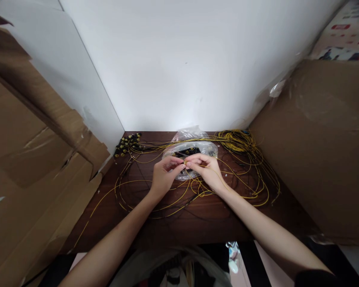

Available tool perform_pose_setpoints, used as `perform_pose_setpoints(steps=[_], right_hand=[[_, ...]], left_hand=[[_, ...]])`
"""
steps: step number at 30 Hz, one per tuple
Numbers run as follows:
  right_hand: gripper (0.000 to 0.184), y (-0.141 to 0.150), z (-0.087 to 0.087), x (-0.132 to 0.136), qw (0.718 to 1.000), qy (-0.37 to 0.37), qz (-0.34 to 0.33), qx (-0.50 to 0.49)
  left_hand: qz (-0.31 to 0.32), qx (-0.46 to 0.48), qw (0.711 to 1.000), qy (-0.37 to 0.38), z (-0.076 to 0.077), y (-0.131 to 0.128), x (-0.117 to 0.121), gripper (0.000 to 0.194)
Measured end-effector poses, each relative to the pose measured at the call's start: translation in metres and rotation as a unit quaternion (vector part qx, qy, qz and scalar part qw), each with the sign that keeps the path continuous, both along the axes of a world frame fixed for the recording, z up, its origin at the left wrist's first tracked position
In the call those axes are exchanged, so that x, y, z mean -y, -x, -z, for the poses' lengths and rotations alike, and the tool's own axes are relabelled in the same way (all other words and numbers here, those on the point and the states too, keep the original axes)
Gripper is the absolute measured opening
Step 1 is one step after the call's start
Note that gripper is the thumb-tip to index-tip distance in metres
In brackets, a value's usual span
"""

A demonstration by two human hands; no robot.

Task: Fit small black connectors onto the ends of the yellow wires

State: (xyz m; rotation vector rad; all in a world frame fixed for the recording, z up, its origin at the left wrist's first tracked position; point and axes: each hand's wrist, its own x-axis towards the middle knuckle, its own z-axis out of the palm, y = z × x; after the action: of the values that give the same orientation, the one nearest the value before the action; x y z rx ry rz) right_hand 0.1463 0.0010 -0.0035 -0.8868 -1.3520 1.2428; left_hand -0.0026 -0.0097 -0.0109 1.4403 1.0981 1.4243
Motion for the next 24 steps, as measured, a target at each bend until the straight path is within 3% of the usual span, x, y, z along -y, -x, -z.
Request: perform_pose_setpoints(steps=[9,24], right_hand=[[0.025,-0.0036,-0.0021,-0.0013,1.000,-0.005,0.021,0.000],[0.017,-0.0039,0.0007,0.0005,0.995,-0.086,0.023,0.054]], left_hand=[[-0.004,0.007,1.000,0.000,0.0004,-0.0003,-0.0011,0.012],[0.001,0.007,1.000,-0.006,0.0014,0.0001,-0.0011,0.012]])
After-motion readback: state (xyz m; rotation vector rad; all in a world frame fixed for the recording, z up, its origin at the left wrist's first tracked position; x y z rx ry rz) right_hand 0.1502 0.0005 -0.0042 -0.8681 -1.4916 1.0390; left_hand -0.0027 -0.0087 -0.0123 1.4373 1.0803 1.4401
